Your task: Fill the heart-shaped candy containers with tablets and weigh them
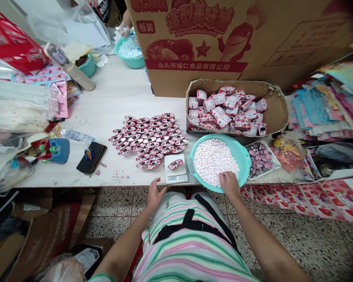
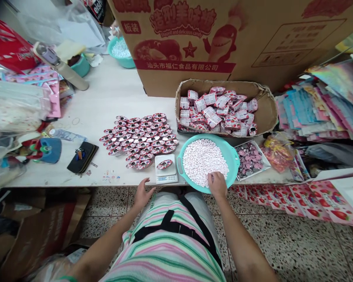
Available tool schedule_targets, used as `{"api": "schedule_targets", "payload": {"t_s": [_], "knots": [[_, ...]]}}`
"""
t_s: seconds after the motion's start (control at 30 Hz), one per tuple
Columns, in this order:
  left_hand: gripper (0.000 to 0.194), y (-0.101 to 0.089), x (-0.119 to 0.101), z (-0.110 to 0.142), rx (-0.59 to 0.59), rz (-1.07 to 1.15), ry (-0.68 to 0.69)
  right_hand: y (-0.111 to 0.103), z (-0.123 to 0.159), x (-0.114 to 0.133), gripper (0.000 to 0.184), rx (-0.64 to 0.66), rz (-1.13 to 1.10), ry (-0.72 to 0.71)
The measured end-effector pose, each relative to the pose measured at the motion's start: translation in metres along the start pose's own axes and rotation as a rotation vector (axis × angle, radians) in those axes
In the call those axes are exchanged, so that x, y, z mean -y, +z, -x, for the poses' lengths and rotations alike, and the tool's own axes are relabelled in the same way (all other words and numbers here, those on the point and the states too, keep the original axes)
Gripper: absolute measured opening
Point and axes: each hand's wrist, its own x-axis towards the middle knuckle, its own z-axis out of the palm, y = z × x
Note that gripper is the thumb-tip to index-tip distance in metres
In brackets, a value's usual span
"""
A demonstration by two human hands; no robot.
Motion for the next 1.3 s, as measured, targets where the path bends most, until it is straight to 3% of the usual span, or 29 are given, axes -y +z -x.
{"api": "schedule_targets", "payload": {"t_s": [0.27, 0.7, 0.83, 1.07, 1.17, 1.3], "knots": [[0.034, -0.010, 0.012, 0.022, 0.027, 0.006, -0.108, 0.003, 0.001, -0.004, 0.025, -0.017, 0.021, -0.002], [0.028, -0.002, 0.012, 0.013, 0.044, 0.048, -0.084, 0.007, 0.002, -0.006, 0.026, -0.029, 0.021, -0.015], [0.033, 0.003, -0.005, -0.009, 0.032, 0.037, -0.011, 0.007, 0.002, -0.006, 0.026, -0.028, 0.019, -0.015], [0.063, 0.027, -0.050, -0.082, -0.041, 0.013, 0.210, 0.006, 0.001, -0.002, 0.021, -0.068, 0.022, -0.026], [0.051, 0.035, -0.059, -0.104, 0.032, 0.022, 0.269, 0.009, 0.000, -0.002, 0.019, -0.103, 0.015, -0.040], [0.030, 0.031, -0.063, -0.110, 0.140, 0.045, 0.258, 0.010, 0.000, -0.001, 0.018, -0.150, 0.014, -0.045]]}}
